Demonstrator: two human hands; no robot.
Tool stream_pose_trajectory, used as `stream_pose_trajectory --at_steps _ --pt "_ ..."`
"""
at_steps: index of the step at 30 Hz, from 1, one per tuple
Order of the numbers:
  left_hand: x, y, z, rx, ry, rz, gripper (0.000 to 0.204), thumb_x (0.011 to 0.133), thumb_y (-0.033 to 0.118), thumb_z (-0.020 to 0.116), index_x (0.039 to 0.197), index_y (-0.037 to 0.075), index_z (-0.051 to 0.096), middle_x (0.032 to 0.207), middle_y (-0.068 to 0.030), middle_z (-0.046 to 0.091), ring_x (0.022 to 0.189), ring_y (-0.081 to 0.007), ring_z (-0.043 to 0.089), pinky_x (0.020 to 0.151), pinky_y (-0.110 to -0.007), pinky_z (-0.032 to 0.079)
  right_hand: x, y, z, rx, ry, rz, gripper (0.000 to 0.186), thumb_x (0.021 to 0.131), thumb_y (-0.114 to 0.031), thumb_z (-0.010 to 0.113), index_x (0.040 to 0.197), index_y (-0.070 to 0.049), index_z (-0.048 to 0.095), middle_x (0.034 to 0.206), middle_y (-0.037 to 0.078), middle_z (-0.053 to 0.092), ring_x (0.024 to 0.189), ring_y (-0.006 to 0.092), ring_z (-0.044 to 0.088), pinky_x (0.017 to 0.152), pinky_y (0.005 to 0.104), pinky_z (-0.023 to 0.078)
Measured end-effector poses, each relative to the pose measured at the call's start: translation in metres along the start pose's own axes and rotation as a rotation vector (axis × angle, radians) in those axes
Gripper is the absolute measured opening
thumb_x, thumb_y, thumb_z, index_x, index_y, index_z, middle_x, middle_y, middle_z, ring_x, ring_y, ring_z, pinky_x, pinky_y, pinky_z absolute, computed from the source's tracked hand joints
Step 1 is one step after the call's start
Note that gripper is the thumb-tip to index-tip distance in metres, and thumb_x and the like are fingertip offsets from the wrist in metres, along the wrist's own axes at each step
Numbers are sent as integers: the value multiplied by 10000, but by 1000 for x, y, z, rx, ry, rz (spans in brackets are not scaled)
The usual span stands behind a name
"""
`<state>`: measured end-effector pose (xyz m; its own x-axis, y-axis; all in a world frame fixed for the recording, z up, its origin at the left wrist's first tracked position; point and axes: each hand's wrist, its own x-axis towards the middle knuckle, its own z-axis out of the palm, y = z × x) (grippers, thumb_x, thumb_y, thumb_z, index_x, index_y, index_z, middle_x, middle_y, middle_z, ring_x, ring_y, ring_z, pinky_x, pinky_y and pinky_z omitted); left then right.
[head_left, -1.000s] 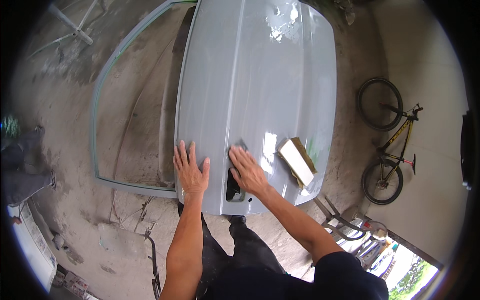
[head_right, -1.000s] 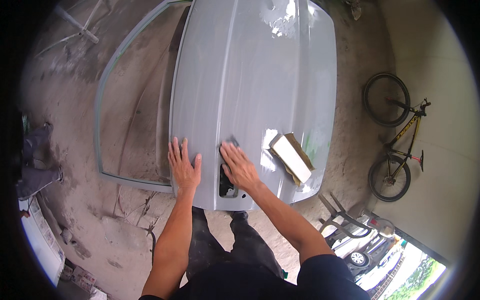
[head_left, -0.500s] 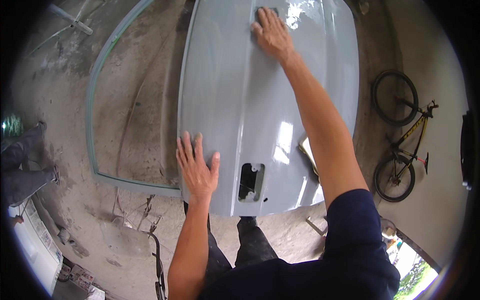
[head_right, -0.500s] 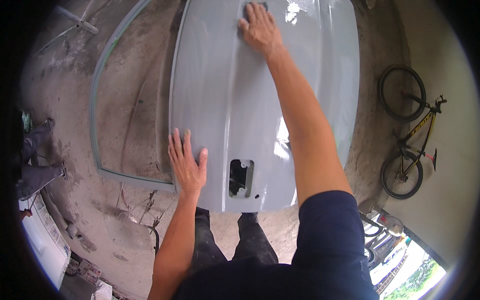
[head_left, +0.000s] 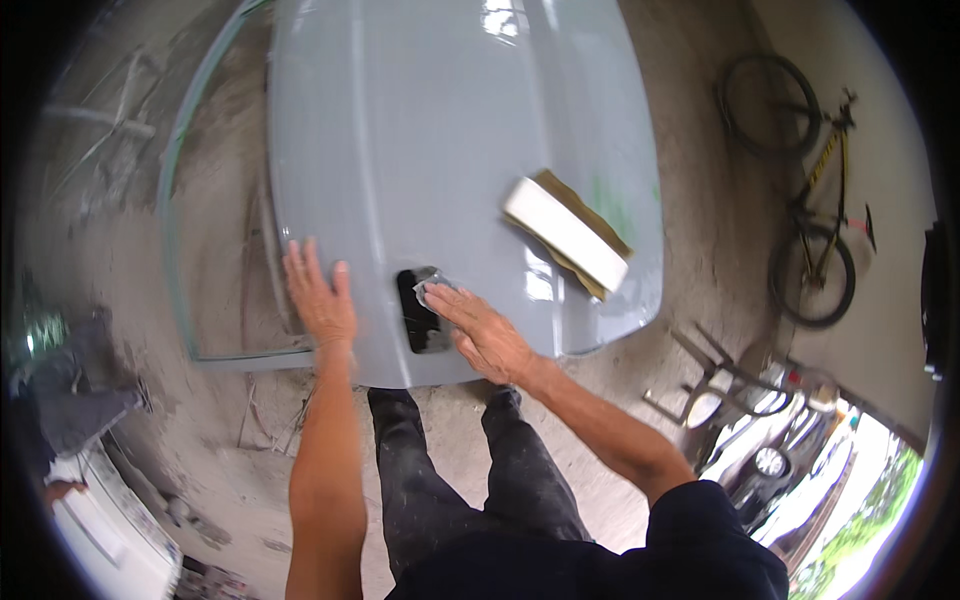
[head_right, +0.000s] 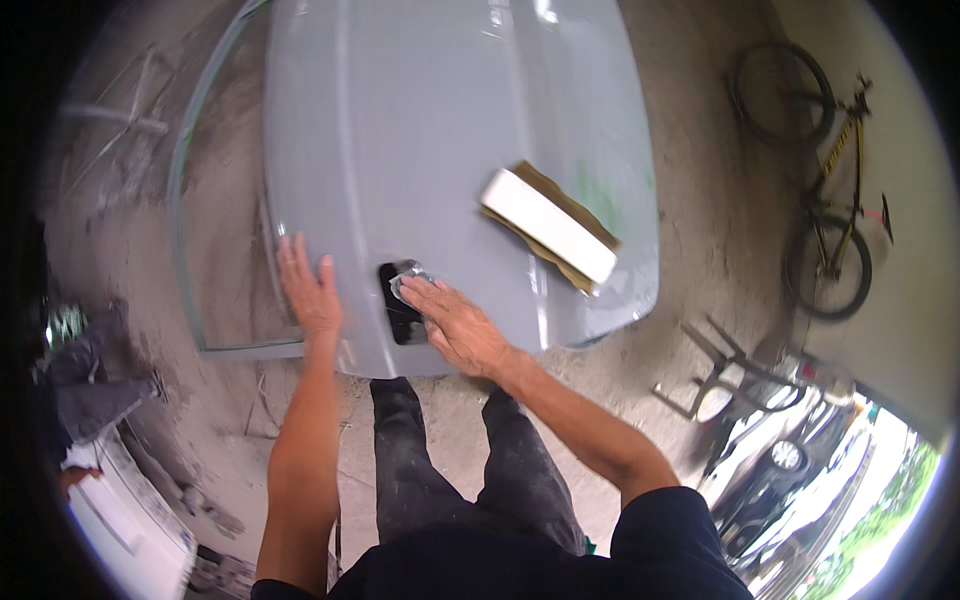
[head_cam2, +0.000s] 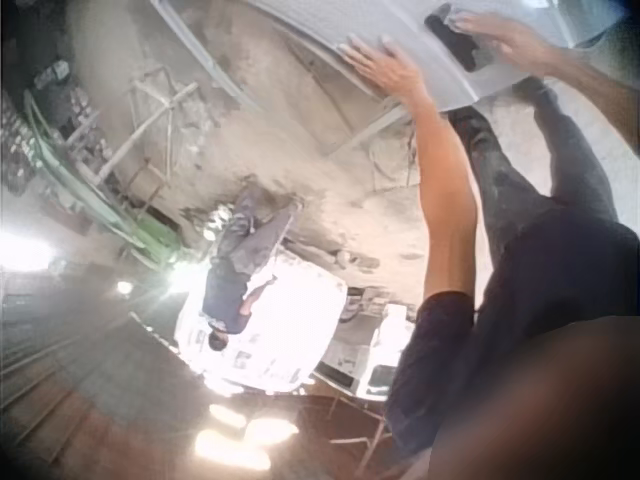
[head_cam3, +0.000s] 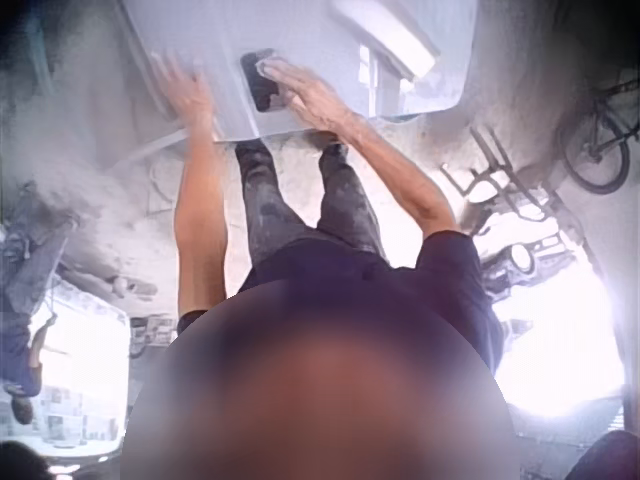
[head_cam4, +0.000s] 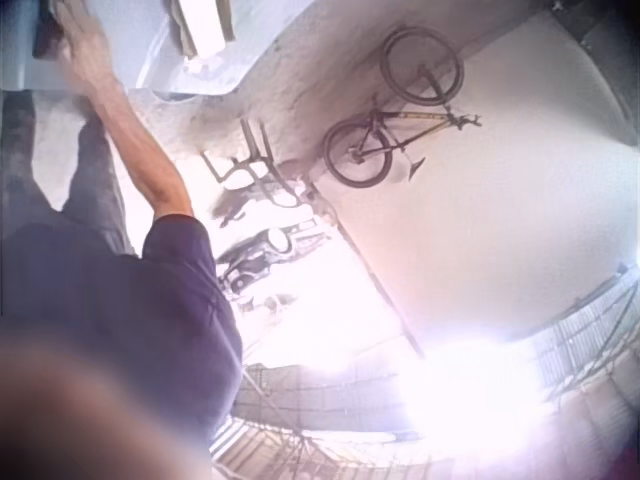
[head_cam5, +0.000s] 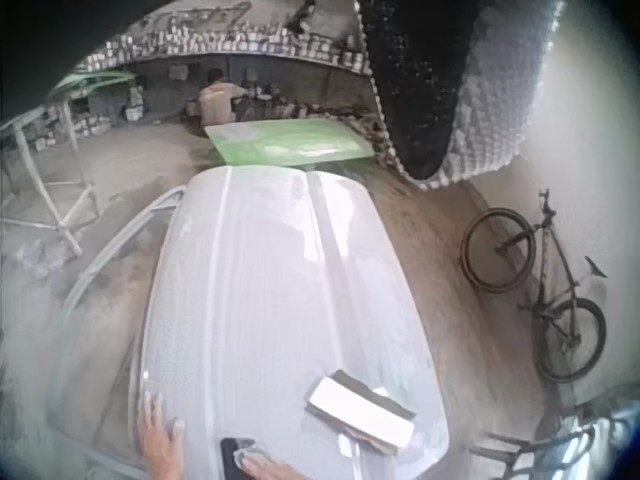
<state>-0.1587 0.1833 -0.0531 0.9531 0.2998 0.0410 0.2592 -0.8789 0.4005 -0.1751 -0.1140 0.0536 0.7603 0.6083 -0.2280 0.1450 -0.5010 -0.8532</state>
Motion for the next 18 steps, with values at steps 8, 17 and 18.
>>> stream_pose_trajectory --at_steps 8,17,18 --pt "7 -13 4 -183 -96 38 661 1178 391 411 1716 22 306 1793 -230 258 1661 -397 231 1353 -475 188 -269 46 5 1147 707 764 498 986 -80 665 1472 29 640 1326 129 739 1131 199 728 1077 329 522" --pt "17 -43 -3 -3 -175 478 647 1204 377 340 1698 -38 288 1782 -274 232 1638 -408 254 1344 -498 188 -331 341 18 154 874 865 468 890 -102 752 1354 -50 713 1188 299 746 1123 487 713 959 509 573" --pt "19 -47 -4 -21 -184 476 644 1201 377 349 1696 -32 300 1787 -277 218 1642 -418 247 1345 -508 182 -320 372 18 132 834 901 491 887 -129 767 1367 -55 703 1171 296 755 1109 479 725 943 505 582"
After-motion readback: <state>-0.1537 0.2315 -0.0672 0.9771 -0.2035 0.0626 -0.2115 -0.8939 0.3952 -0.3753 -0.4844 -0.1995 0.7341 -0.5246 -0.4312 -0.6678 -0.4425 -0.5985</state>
